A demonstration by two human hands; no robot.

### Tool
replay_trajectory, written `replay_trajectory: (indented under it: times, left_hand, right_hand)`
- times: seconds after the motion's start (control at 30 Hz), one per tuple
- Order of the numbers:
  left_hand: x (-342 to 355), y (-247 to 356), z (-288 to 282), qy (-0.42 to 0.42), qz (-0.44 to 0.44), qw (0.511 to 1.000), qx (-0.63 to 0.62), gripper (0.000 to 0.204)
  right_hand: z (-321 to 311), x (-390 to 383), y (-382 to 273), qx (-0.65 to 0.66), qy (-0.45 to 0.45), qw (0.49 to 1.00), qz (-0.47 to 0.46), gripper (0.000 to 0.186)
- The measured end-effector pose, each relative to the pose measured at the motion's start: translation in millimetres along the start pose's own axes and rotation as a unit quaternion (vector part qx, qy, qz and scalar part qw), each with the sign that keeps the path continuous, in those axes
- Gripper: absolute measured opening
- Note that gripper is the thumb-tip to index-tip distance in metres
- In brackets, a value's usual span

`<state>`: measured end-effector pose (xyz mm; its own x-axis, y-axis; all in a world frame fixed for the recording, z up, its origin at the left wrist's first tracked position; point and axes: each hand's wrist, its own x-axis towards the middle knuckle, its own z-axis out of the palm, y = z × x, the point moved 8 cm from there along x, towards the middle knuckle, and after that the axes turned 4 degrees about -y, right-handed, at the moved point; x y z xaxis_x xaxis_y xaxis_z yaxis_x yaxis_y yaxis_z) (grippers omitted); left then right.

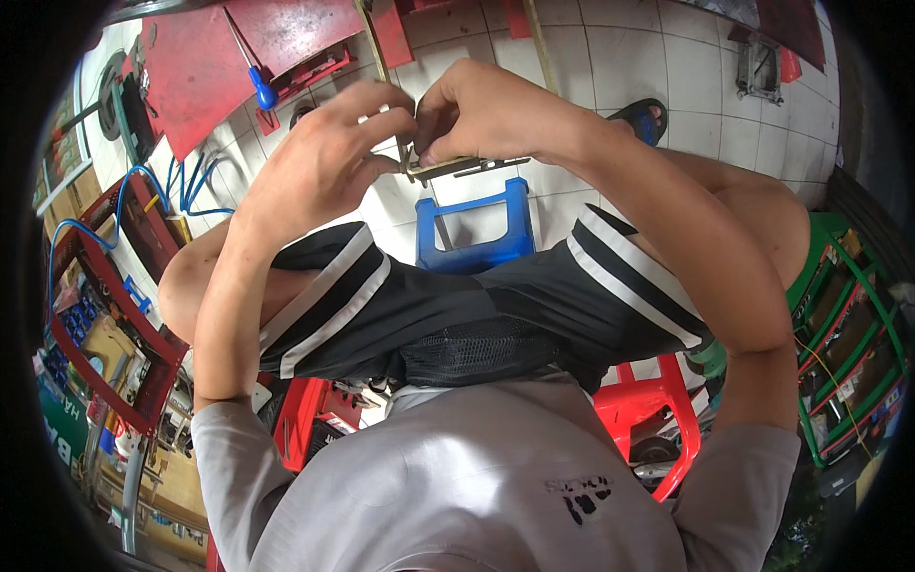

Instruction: The person sits on a low stool and works on a motorcycle part, likely a brake caliper, held in their lap. They use a wrench to tighten a bolt and then manipulate the part with their hands.

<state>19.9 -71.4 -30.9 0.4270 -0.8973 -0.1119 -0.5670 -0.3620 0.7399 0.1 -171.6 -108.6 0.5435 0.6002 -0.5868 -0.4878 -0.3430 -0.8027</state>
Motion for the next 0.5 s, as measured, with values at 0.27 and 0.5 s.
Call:
replay_trajectory:
  times: [0.27, 0.5]
  left_hand:
    - [-43, -64, 54, -0.03, -0.305, 0.927, -0.218, 0.037]
    - [-42, -47, 84, -0.069, -0.32, 0.707, -0.627, 0.038]
  right_hand:
    - [1, 0, -4, -0.026, -0.008, 0.999, -0.02, 0.01]
    - [1, -1, -3, -0.029, 0.002, 1.0, -0.008, 0.01]
